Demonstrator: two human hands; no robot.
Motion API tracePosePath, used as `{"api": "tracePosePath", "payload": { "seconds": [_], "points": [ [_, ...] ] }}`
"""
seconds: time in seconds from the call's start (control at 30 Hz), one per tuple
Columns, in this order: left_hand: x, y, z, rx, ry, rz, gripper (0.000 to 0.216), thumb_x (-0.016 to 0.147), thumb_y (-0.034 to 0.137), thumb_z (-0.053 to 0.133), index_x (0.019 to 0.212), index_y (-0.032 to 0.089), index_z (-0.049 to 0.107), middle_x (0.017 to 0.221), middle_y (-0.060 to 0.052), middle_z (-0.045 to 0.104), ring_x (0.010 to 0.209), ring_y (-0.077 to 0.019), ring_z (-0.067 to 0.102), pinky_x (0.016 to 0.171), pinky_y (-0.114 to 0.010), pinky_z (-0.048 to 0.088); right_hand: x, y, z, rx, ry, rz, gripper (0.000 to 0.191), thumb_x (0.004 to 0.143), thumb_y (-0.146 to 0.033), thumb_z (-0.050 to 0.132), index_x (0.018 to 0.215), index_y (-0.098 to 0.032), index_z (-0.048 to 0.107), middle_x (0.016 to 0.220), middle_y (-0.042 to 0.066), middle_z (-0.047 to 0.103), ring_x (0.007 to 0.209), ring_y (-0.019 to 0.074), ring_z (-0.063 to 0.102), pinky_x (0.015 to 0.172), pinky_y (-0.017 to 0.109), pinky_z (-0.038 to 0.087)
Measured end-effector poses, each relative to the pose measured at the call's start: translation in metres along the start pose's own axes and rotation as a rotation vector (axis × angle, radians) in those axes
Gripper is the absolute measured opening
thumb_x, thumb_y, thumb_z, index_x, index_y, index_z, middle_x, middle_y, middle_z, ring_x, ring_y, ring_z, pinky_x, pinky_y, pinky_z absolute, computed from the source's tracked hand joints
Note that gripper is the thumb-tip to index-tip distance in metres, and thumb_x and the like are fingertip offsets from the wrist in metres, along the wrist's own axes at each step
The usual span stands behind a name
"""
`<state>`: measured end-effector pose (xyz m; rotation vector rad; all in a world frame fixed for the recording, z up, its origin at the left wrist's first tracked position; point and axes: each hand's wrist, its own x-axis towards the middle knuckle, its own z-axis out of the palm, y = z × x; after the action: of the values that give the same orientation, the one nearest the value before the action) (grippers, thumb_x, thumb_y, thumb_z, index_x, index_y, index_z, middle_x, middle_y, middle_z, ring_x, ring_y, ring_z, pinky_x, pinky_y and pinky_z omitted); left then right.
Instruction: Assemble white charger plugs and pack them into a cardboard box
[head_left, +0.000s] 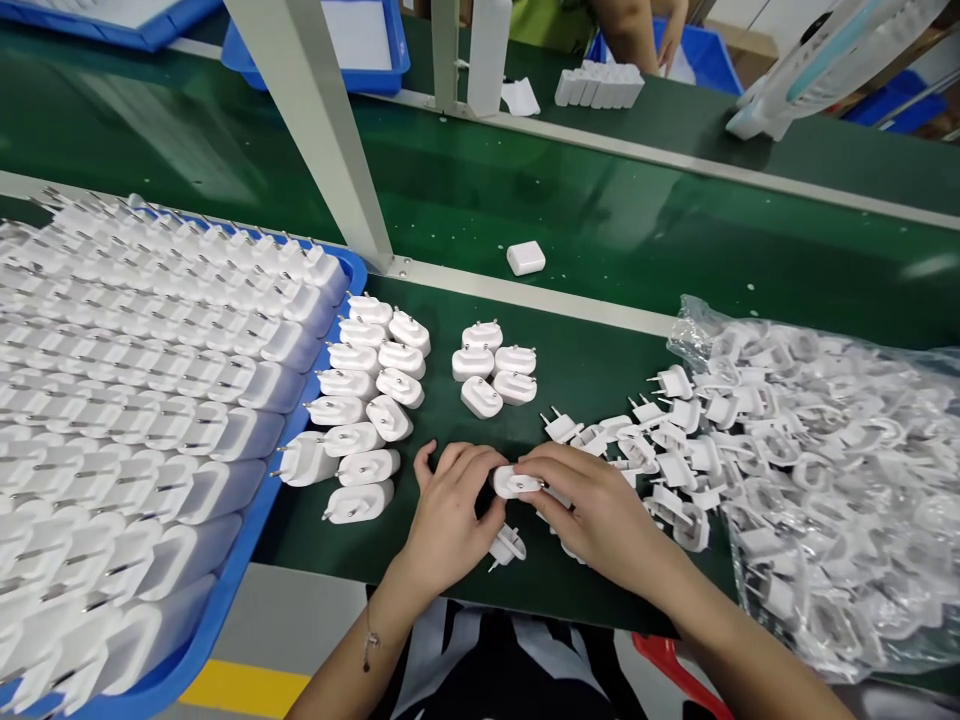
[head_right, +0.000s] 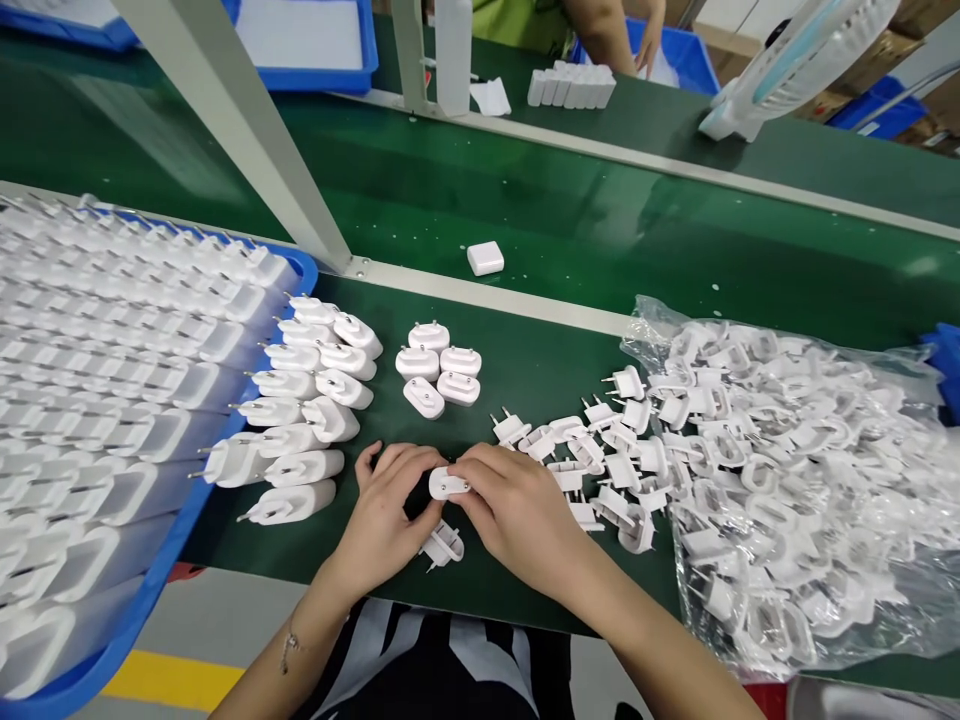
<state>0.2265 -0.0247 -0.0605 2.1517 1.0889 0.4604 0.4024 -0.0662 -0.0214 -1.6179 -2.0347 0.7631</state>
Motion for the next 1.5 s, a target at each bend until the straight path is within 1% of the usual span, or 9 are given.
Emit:
{"api": "tracePosePath", "payload": {
  "seconds": [0.33,0.67,0.93,1.1,1.17,1.23,1.33,1.4,1.5],
  "points": [
    [0.0,-0.002,0.001,-0.002,-0.003,0.003,0.025,0.081,0.014,0.049,0.102,0.024,0.055,0.105,-0.001,0.063,0.102,-0.0201,0.053,0.104,-0.046,0.014,0.002,-0.005,-0.006,-0.069,-0.109,0.043,0.022,0.093,-0.02,0.04,0.108,-0.022,0.056,0.103,0.008,0.061,0.086,0.0202,0.061,0.071,0.034,0.052],
    [0.001,-0.004,0.001,-0.023,-0.03,0.007,0.025,0.082,0.015,0.048,0.104,0.024,0.055,0.107,-0.002,0.063,0.103,-0.02,0.053,0.104,-0.045,0.012,-0.004,-0.001,0.0,-0.057,-0.047,0.027,0.024,0.093,-0.017,0.041,0.113,-0.021,0.054,0.107,0.007,0.061,0.094,0.0189,0.059,0.076,0.031,0.051],
    [-0.002,-0.006,-0.008,-0.225,-0.068,0.056,0.02,0.086,0.02,0.048,0.106,0.023,0.051,0.108,-0.004,0.061,0.104,-0.0177,0.055,0.107,-0.043,0.013,0.001,0.001,-0.003,-0.109,-0.085,-0.01,0.017,0.092,-0.02,0.045,0.105,-0.021,0.057,0.099,0.005,0.062,0.085,0.0169,0.06,0.071,0.03,0.049],
    [-0.003,-0.005,-0.001,-0.211,-0.023,0.025,0.014,0.087,0.017,0.047,0.1,0.023,0.051,0.105,-0.002,0.061,0.101,-0.0162,0.055,0.108,-0.044,0.014,-0.005,0.007,0.007,-0.153,0.024,-0.004,0.017,0.092,-0.019,0.045,0.105,-0.021,0.057,0.096,0.006,0.062,0.083,0.0176,0.061,0.07,0.031,0.049],
    [-0.007,-0.005,0.002,-0.169,0.037,0.053,0.019,0.086,0.015,0.049,0.103,0.023,0.052,0.105,-0.003,0.061,0.101,-0.0173,0.055,0.106,-0.046,0.021,-0.007,0.008,0.013,-0.138,0.031,-0.009,0.019,0.092,-0.02,0.045,0.108,-0.021,0.055,0.099,0.006,0.062,0.087,0.0182,0.06,0.073,0.031,0.05],
    [-0.013,-0.005,0.003,-0.114,0.214,0.13,0.026,0.082,0.01,0.05,0.106,0.021,0.052,0.106,-0.007,0.06,0.101,-0.0196,0.055,0.097,-0.044,0.033,-0.006,0.006,0.021,-0.108,0.038,-0.014,0.022,0.093,-0.022,0.044,0.113,-0.02,0.053,0.106,0.008,0.061,0.095,0.0194,0.059,0.079,0.033,0.05],
    [-0.026,-0.008,0.003,-0.129,0.46,0.402,0.033,0.074,-0.001,0.05,0.1,0.019,0.053,0.091,-0.007,0.06,0.082,-0.0173,0.057,0.072,-0.033,0.047,-0.001,-0.005,0.029,-0.071,0.115,0.003,0.031,0.092,-0.027,0.045,0.122,-0.018,0.048,0.112,0.011,0.056,0.096,0.0203,0.059,0.077,0.033,0.052],
    [-0.032,-0.011,0.004,-0.18,0.426,0.51,0.033,0.072,-0.003,0.048,0.096,0.019,0.054,0.08,-0.004,0.06,0.07,-0.0149,0.056,0.062,-0.029,0.047,0.003,-0.01,0.022,0.005,0.15,0.024,0.039,0.091,-0.031,0.047,0.128,-0.018,0.044,0.113,0.011,0.055,0.091,0.0188,0.061,0.072,0.032,0.054],
    [-0.032,-0.015,0.009,-0.141,0.333,0.37,0.035,0.077,-0.001,0.047,0.106,0.018,0.055,0.091,-0.007,0.065,0.085,-0.0176,0.061,0.074,-0.032,0.051,0.015,0.003,-0.016,0.062,0.288,0.076,0.028,0.091,-0.03,0.046,0.116,-0.02,0.054,0.1,0.006,0.061,0.082,0.016,0.062,0.07,0.029,0.052]
  ]
}}
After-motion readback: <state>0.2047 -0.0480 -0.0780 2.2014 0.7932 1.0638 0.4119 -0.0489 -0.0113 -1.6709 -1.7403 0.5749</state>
